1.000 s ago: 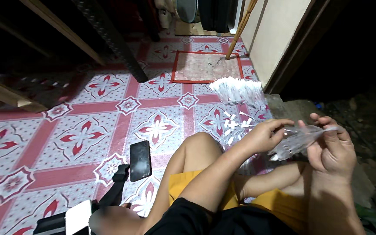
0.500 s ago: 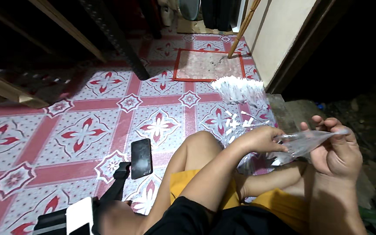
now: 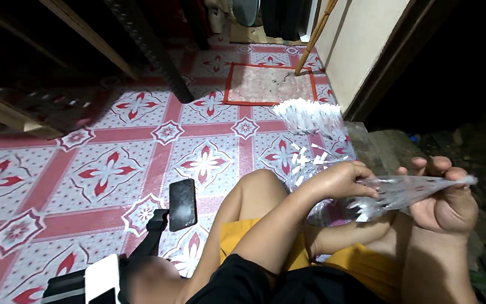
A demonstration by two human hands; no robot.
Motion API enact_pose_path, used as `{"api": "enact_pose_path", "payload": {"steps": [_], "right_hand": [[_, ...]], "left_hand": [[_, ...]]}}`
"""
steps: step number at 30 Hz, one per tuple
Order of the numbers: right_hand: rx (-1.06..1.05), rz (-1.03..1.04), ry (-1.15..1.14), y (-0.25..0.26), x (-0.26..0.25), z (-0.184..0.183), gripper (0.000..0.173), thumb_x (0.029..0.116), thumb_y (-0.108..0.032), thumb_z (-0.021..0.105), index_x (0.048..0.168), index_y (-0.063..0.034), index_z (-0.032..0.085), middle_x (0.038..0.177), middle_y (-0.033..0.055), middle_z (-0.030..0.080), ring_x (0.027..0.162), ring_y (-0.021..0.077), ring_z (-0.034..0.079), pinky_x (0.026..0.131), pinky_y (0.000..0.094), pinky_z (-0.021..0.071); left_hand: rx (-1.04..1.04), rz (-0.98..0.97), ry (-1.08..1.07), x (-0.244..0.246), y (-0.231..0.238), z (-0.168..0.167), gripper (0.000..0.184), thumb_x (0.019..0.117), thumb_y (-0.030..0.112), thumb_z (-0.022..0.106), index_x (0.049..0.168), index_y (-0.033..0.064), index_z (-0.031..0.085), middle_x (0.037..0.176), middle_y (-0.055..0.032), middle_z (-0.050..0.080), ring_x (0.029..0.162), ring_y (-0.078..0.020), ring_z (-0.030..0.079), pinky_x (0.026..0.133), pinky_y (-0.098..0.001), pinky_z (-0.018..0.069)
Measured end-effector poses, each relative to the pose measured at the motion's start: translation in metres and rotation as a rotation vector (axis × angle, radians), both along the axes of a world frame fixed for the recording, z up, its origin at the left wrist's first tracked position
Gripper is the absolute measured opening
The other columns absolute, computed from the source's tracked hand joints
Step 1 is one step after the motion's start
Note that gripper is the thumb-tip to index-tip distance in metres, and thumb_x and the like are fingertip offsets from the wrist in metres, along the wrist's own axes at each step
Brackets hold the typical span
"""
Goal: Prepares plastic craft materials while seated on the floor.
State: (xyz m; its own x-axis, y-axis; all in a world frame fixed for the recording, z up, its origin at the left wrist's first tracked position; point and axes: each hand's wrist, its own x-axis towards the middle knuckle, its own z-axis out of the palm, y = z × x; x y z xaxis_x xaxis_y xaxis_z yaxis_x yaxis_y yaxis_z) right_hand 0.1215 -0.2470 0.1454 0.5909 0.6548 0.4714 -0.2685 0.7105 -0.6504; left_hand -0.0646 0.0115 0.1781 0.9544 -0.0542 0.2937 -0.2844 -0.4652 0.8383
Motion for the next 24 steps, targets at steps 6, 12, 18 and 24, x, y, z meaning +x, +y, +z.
{"api": "enact_pose_path", "payload": {"steps": [6, 12, 18, 24], "right_hand": [[0.002, 0.021, 0.013, -0.005, 0.003, 0.001, 0.026, 0.1035, -0.020, 0.055, 0.121, -0.0023, 0.064, 0.131, 0.0206, 0.060, 0.126, 0.0429, 0.057, 0.105, 0.0651, 0.0478], [-0.003, 0.020, -0.022, -0.003, 0.003, -0.001, 0.026, 0.1033, -0.020, 0.055, 0.121, -0.0025, 0.065, 0.132, 0.0201, 0.060, 0.125, 0.0424, 0.057, 0.104, 0.0654, 0.0481], [0.003, 0.109, -0.003, 0.010, -0.007, 0.007, 0.023, 0.1010, -0.020, 0.059, 0.116, -0.0029, 0.067, 0.127, 0.0195, 0.061, 0.122, 0.0416, 0.058, 0.105, 0.0641, 0.0478], [-0.030, 0.102, -0.040, 0.005, -0.005, 0.011, 0.025, 0.1005, -0.022, 0.060, 0.117, -0.0040, 0.067, 0.128, 0.0181, 0.061, 0.123, 0.0397, 0.059, 0.105, 0.0622, 0.0482]], "left_hand": [[-0.001, 0.006, -0.037, -0.010, 0.002, 0.011, 0.030, 0.0936, 0.044, 0.074, 0.105, 0.0157, 0.074, 0.108, 0.0040, 0.070, 0.101, -0.0051, 0.066, 0.091, -0.0285, 0.0578], [-0.051, -0.018, 0.118, -0.008, -0.002, 0.006, 0.031, 0.1012, 0.044, 0.061, 0.125, 0.0238, 0.065, 0.097, 0.0038, 0.072, 0.081, -0.0055, 0.069, 0.072, -0.0326, 0.0606], [-0.099, -0.253, 0.165, 0.008, -0.010, -0.017, 0.037, 0.0998, 0.037, 0.067, 0.130, 0.0161, 0.065, 0.110, -0.0011, 0.073, 0.095, -0.0098, 0.070, 0.086, -0.0365, 0.0608], [-0.160, -0.300, 0.142, 0.010, -0.010, -0.018, 0.039, 0.0923, 0.034, 0.078, 0.121, 0.0111, 0.067, 0.104, -0.0022, 0.072, 0.091, -0.0110, 0.070, 0.082, -0.0348, 0.0616]]}}
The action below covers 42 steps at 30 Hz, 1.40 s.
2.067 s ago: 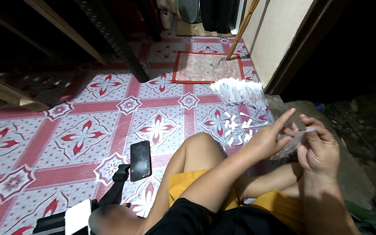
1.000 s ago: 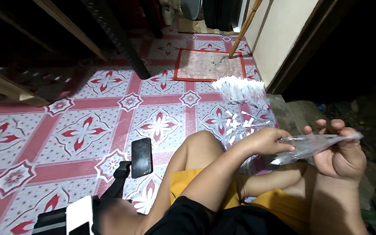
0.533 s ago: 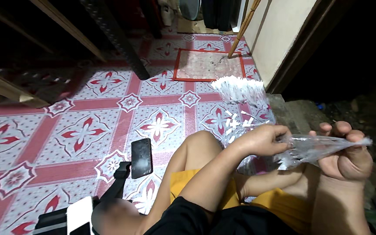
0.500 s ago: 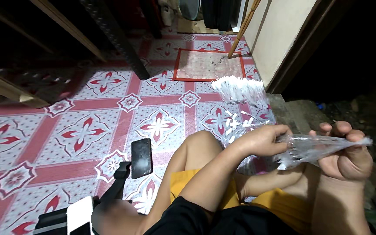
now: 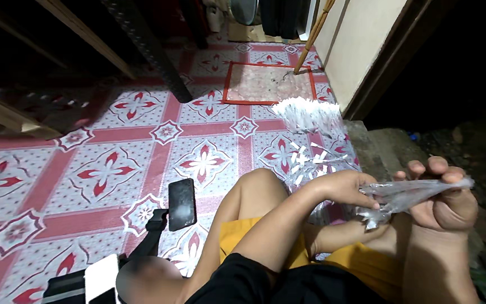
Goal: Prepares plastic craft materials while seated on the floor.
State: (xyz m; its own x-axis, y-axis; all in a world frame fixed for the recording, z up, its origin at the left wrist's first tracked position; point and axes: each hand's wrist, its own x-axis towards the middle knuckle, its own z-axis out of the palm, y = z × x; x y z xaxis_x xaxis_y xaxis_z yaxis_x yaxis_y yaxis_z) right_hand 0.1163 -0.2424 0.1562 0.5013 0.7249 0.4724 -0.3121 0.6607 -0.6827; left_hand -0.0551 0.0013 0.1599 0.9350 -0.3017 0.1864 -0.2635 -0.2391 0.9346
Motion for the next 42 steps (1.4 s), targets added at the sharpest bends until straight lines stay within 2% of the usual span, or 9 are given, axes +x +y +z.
{"api": "enact_pose_path", "payload": {"steps": [6, 12, 17, 24, 28, 31, 36, 39, 42], "right_hand": [[0.020, -0.032, 0.017, -0.008, 0.011, -0.013, 0.025, 0.1018, -0.021, 0.058, 0.117, -0.0030, 0.066, 0.129, 0.0191, 0.061, 0.122, 0.0410, 0.059, 0.102, 0.0627, 0.0502], [0.034, -0.075, 0.028, -0.005, 0.010, -0.015, 0.024, 0.1026, -0.016, 0.056, 0.119, -0.0013, 0.064, 0.129, 0.0197, 0.060, 0.121, 0.0399, 0.059, 0.102, 0.0612, 0.0509], [0.018, -0.104, -0.020, 0.004, -0.001, -0.007, 0.021, 0.1026, -0.016, 0.057, 0.118, -0.0025, 0.065, 0.128, 0.0184, 0.060, 0.120, 0.0384, 0.060, 0.102, 0.0592, 0.0514], [0.012, -0.137, -0.027, -0.003, 0.003, -0.014, 0.024, 0.1040, -0.016, 0.055, 0.122, -0.0021, 0.064, 0.130, 0.0196, 0.060, 0.121, 0.0390, 0.059, 0.103, 0.0592, 0.0511], [0.008, -0.139, -0.041, 0.001, -0.004, -0.005, 0.024, 0.1049, -0.015, 0.053, 0.121, -0.0016, 0.064, 0.130, 0.0189, 0.060, 0.121, 0.0380, 0.060, 0.103, 0.0574, 0.0516], [-0.010, -0.163, -0.049, 0.007, -0.011, -0.002, 0.023, 0.1047, -0.015, 0.054, 0.121, -0.0030, 0.064, 0.130, 0.0175, 0.060, 0.121, 0.0371, 0.059, 0.104, 0.0573, 0.0512], [-0.076, -0.238, -0.151, 0.024, -0.034, 0.016, 0.020, 0.1041, -0.013, 0.056, 0.119, -0.0032, 0.065, 0.127, 0.0170, 0.061, 0.119, 0.0362, 0.061, 0.102, 0.0573, 0.0526], [-0.206, -0.392, -0.367, 0.048, -0.064, 0.038, 0.017, 0.1013, -0.010, 0.061, 0.114, -0.0015, 0.068, 0.126, 0.0165, 0.064, 0.122, 0.0356, 0.060, 0.103, 0.0554, 0.0537], [-0.406, -0.634, -0.639, 0.066, -0.082, 0.042, 0.017, 0.0932, -0.017, 0.075, 0.108, -0.0074, 0.075, 0.130, 0.0093, 0.067, 0.128, 0.0297, 0.059, 0.104, 0.0430, 0.0544]], "left_hand": [[0.010, 0.062, -0.015, -0.011, 0.012, 0.012, 0.038, 0.0910, 0.037, 0.079, 0.118, 0.0117, 0.069, 0.102, -0.0006, 0.073, 0.088, -0.0092, 0.070, 0.081, -0.0318, 0.0607], [0.109, 0.272, -0.113, -0.019, 0.017, 0.023, 0.042, 0.0781, 0.045, 0.088, 0.102, 0.0123, 0.076, 0.120, 0.0014, 0.069, 0.117, -0.0125, 0.062, 0.102, -0.0344, 0.0530], [-0.006, 0.198, -0.029, -0.001, 0.004, -0.006, 0.041, 0.0815, 0.040, 0.087, 0.105, 0.0100, 0.070, 0.094, -0.0014, 0.073, 0.083, -0.0100, 0.070, 0.077, -0.0342, 0.0617], [-0.071, 0.176, -0.045, 0.010, -0.004, -0.019, 0.035, 0.0862, 0.033, 0.084, 0.105, 0.0085, 0.068, 0.093, -0.0022, 0.072, 0.082, -0.0104, 0.070, 0.075, -0.0335, 0.0616], [-0.118, 0.195, 0.012, 0.006, -0.002, -0.014, 0.035, 0.0906, 0.022, 0.075, 0.122, 0.0133, 0.062, 0.104, -0.0022, 0.073, 0.091, -0.0116, 0.071, 0.080, -0.0349, 0.0618], [-0.187, 0.101, 0.039, 0.002, -0.002, -0.012, 0.052, 0.0919, 0.030, 0.078, 0.137, 0.0134, 0.059, 0.117, -0.0059, 0.072, 0.102, -0.0155, 0.071, 0.090, -0.0374, 0.0617], [-0.080, 0.020, 0.038, 0.006, -0.002, -0.024, 0.044, 0.0858, 0.029, 0.084, 0.121, 0.0074, 0.068, 0.107, -0.0049, 0.074, 0.094, -0.0133, 0.072, 0.086, -0.0367, 0.0620], [0.068, 0.154, 0.032, 0.010, 0.001, -0.033, 0.069, 0.0784, 0.044, 0.088, 0.135, 0.0147, 0.062, 0.136, -0.0066, 0.062, 0.123, -0.0188, 0.061, 0.105, -0.0428, 0.0529], [-0.093, 0.357, -0.072, 0.011, -0.003, -0.028, 0.073, 0.0783, 0.053, 0.085, 0.137, 0.0169, 0.061, 0.140, -0.0057, 0.059, 0.129, -0.0207, 0.057, 0.107, -0.0440, 0.0511]]}}
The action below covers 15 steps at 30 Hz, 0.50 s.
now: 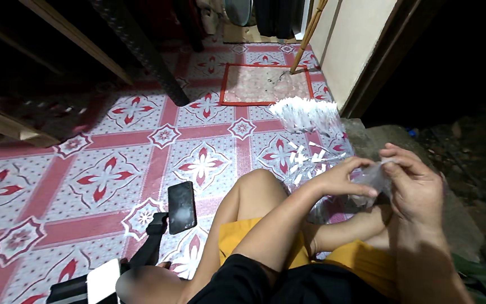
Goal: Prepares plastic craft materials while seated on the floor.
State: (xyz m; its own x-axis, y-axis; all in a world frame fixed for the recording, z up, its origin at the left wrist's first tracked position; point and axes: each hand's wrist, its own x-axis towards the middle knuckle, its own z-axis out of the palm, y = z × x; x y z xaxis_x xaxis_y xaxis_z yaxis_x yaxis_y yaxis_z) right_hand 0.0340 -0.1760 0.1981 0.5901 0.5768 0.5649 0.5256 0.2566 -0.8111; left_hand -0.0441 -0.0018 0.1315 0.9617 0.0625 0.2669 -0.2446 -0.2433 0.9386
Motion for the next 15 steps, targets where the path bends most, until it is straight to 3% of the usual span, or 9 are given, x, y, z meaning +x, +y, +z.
{"api": "enact_pose_path", "payload": {"steps": [2, 4, 8, 10, 11, 13, 15], "right_hand": [[-0.088, -0.096, -0.036, 0.009, -0.006, -0.008, 0.016, 0.0919, -0.022, 0.077, 0.106, -0.0128, 0.077, 0.134, 0.0049, 0.065, 0.132, 0.0278, 0.056, 0.107, 0.0420, 0.0528], [-0.089, -0.095, 0.023, 0.016, -0.002, -0.024, 0.017, 0.0923, -0.020, 0.077, 0.107, -0.0122, 0.077, 0.135, 0.0048, 0.064, 0.128, 0.0253, 0.058, 0.102, 0.0388, 0.0558], [-0.036, -0.058, 0.230, 0.023, 0.012, -0.055, 0.016, 0.0957, -0.016, 0.072, 0.109, -0.0074, 0.075, 0.129, 0.0077, 0.066, 0.110, 0.0220, 0.066, 0.087, 0.0349, 0.0603], [-0.007, -0.041, 0.357, 0.024, 0.017, -0.064, 0.019, 0.0971, -0.016, 0.071, 0.113, -0.0049, 0.073, 0.120, 0.0099, 0.068, 0.090, 0.0183, 0.066, 0.071, 0.0309, 0.0587], [0.003, -0.029, 0.420, 0.024, 0.019, -0.066, 0.021, 0.0978, -0.015, 0.069, 0.115, -0.0034, 0.072, 0.114, 0.0120, 0.068, 0.084, 0.0191, 0.066, 0.069, 0.0324, 0.0598], [-0.007, -0.013, 0.508, 0.024, 0.019, -0.065, 0.021, 0.0986, -0.017, 0.068, 0.113, -0.0025, 0.070, 0.106, 0.0142, 0.069, 0.083, 0.0224, 0.067, 0.072, 0.0378, 0.0612], [-0.089, 0.011, 0.524, 0.022, 0.025, -0.067, 0.024, 0.0985, -0.021, 0.069, 0.117, -0.0053, 0.069, 0.107, 0.0128, 0.069, 0.089, 0.0234, 0.068, 0.079, 0.0405, 0.0610]], "left_hand": [[-0.083, 0.050, -0.165, 0.003, -0.002, 0.001, 0.058, 0.0851, 0.046, 0.082, 0.129, 0.0117, 0.065, 0.135, -0.0061, 0.062, 0.125, -0.0206, 0.059, 0.105, -0.0429, 0.0531], [-0.110, 0.065, -0.294, 0.009, -0.004, -0.007, 0.042, 0.0937, 0.037, 0.075, 0.124, 0.0084, 0.068, 0.125, -0.0057, 0.068, 0.118, -0.0188, 0.064, 0.104, -0.0421, 0.0548], [-0.128, 0.128, -0.294, 0.011, -0.006, -0.017, 0.026, 0.1046, 0.028, 0.061, 0.118, 0.0082, 0.071, 0.108, -0.0027, 0.074, 0.101, -0.0125, 0.070, 0.094, -0.0366, 0.0593], [-0.125, 0.163, -0.225, 0.007, -0.005, -0.013, 0.027, 0.1084, 0.027, 0.052, 0.111, 0.0084, 0.072, 0.096, -0.0016, 0.073, 0.088, -0.0105, 0.070, 0.085, -0.0344, 0.0602], [-0.110, 0.173, -0.170, 0.005, -0.003, -0.009, 0.030, 0.1094, 0.029, 0.049, 0.110, 0.0089, 0.072, 0.090, -0.0005, 0.072, 0.083, -0.0098, 0.069, 0.081, -0.0337, 0.0603], [-0.068, 0.151, -0.054, 0.006, 0.004, -0.009, 0.035, 0.1102, 0.035, 0.045, 0.110, 0.0114, 0.071, 0.079, 0.0015, 0.068, 0.073, -0.0093, 0.067, 0.076, -0.0331, 0.0600], [-0.045, 0.095, 0.006, 0.015, 0.012, -0.031, 0.036, 0.1106, 0.038, 0.043, 0.108, 0.0130, 0.069, 0.076, 0.0012, 0.067, 0.070, -0.0104, 0.066, 0.072, -0.0335, 0.0611]]}}
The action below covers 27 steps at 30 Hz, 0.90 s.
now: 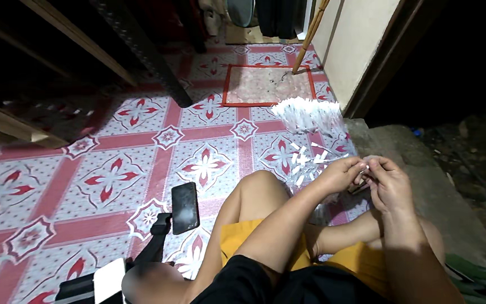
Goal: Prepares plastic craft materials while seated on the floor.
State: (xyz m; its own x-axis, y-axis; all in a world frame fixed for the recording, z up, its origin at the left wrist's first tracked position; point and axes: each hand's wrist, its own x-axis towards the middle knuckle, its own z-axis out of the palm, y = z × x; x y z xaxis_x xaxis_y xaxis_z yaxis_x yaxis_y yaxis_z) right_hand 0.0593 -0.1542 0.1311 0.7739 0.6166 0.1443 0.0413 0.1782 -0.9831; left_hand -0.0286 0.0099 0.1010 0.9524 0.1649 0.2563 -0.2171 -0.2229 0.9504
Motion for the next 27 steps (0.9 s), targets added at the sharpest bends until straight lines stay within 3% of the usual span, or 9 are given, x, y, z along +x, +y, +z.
{"api": "enact_pose_path", "payload": {"steps": [2, 4, 8, 16, 20, 22, 23, 25, 27], "right_hand": [[-0.161, 0.024, -0.047, -0.003, 0.012, -0.007, 0.032, 0.0942, -0.026, 0.075, 0.123, -0.0120, 0.070, 0.107, 0.0077, 0.071, 0.089, 0.0187, 0.068, 0.078, 0.0362, 0.0605], [-0.308, -0.009, -0.082, -0.002, 0.020, -0.013, 0.030, 0.0886, -0.029, 0.081, 0.116, -0.0167, 0.076, 0.101, 0.0037, 0.073, 0.083, 0.0146, 0.068, 0.074, 0.0319, 0.0601], [-0.404, -0.031, 0.056, -0.003, 0.035, -0.029, 0.023, 0.0872, -0.025, 0.081, 0.105, -0.0102, 0.077, 0.092, 0.0065, 0.073, 0.075, 0.0152, 0.068, 0.068, 0.0328, 0.0600], [-0.324, -0.030, 0.408, -0.002, 0.060, -0.090, 0.027, 0.0921, -0.022, 0.074, 0.113, -0.0049, 0.071, 0.089, 0.0101, 0.070, 0.072, 0.0188, 0.068, 0.068, 0.0398, 0.0621], [-0.589, -0.290, 0.297, -0.028, 0.132, -0.175, 0.044, 0.0912, -0.055, 0.069, 0.106, -0.0130, 0.068, 0.074, 0.0016, 0.062, 0.059, 0.0143, 0.061, 0.055, 0.0375, 0.0565], [-0.896, -0.460, 0.019, -0.048, 0.177, -0.256, 0.062, 0.0854, -0.076, 0.060, 0.104, -0.0177, 0.071, 0.084, 0.0018, 0.068, 0.068, 0.0154, 0.064, 0.058, 0.0418, 0.0564], [-1.050, -0.515, -0.113, -0.055, 0.197, -0.297, 0.072, 0.0780, -0.081, 0.062, 0.114, -0.0201, 0.071, 0.102, 0.0051, 0.072, 0.089, 0.0214, 0.068, 0.073, 0.0510, 0.0585], [-1.258, -0.529, -0.205, -0.057, 0.215, -0.340, 0.108, 0.0623, -0.088, 0.066, 0.143, -0.0184, 0.052, 0.130, 0.0167, 0.063, 0.117, 0.0367, 0.062, 0.091, 0.0647, 0.0531], [-1.428, -0.520, -0.233, -0.050, 0.220, -0.349, 0.139, 0.0479, -0.095, 0.067, 0.156, -0.0147, 0.032, 0.142, 0.0245, 0.053, 0.124, 0.0436, 0.056, 0.096, 0.0682, 0.0494]], "left_hand": [[0.050, -0.018, 0.095, 0.007, 0.005, -0.017, 0.037, 0.1102, 0.042, 0.043, 0.111, 0.0163, 0.070, 0.076, 0.0026, 0.067, 0.068, -0.0094, 0.067, 0.069, -0.0324, 0.0623], [0.160, -0.004, 0.216, 0.011, 0.007, -0.022, 0.039, 0.1093, 0.047, 0.041, 0.113, 0.0221, 0.071, 0.077, 0.0050, 0.068, 0.066, -0.0073, 0.067, 0.067, -0.0323, 0.0623], [0.258, -0.043, 0.386, 0.019, 0.013, -0.041, 0.047, 0.1067, 0.057, 0.038, 0.111, 0.0237, 0.070, 0.079, 0.0044, 0.069, 0.068, -0.0080, 0.067, 0.068, -0.0361, 0.0621], [0.208, -0.052, 0.604, 0.031, 0.019, -0.090, 0.048, 0.1039, 0.060, 0.041, 0.107, 0.0218, 0.069, 0.082, -0.0005, 0.070, 0.068, -0.0148, 0.069, 0.063, -0.0429, 0.0616], [0.191, -0.013, 0.692, 0.026, 0.029, -0.096, 0.047, 0.1044, 0.058, 0.041, 0.113, 0.0215, 0.069, 0.088, -0.0021, 0.072, 0.071, -0.0162, 0.071, 0.067, -0.0445, 0.0625], [0.177, 0.001, 0.712, 0.024, 0.035, -0.096, 0.048, 0.1043, 0.059, 0.040, 0.113, 0.0220, 0.069, 0.087, -0.0018, 0.072, 0.071, -0.0163, 0.071, 0.066, -0.0439, 0.0624], [0.173, 0.009, 0.715, 0.024, 0.037, -0.097, 0.048, 0.1042, 0.060, 0.040, 0.113, 0.0224, 0.069, 0.086, -0.0016, 0.072, 0.071, -0.0164, 0.071, 0.065, -0.0440, 0.0622], [0.163, 0.026, 0.723, 0.022, 0.039, -0.100, 0.049, 0.1039, 0.061, 0.040, 0.113, 0.0229, 0.069, 0.086, -0.0015, 0.072, 0.070, -0.0166, 0.071, 0.065, -0.0444, 0.0624], [0.156, 0.036, 0.724, 0.019, 0.040, -0.101, 0.048, 0.1037, 0.061, 0.040, 0.112, 0.0233, 0.069, 0.085, -0.0014, 0.072, 0.070, -0.0169, 0.071, 0.064, -0.0444, 0.0624]]}}
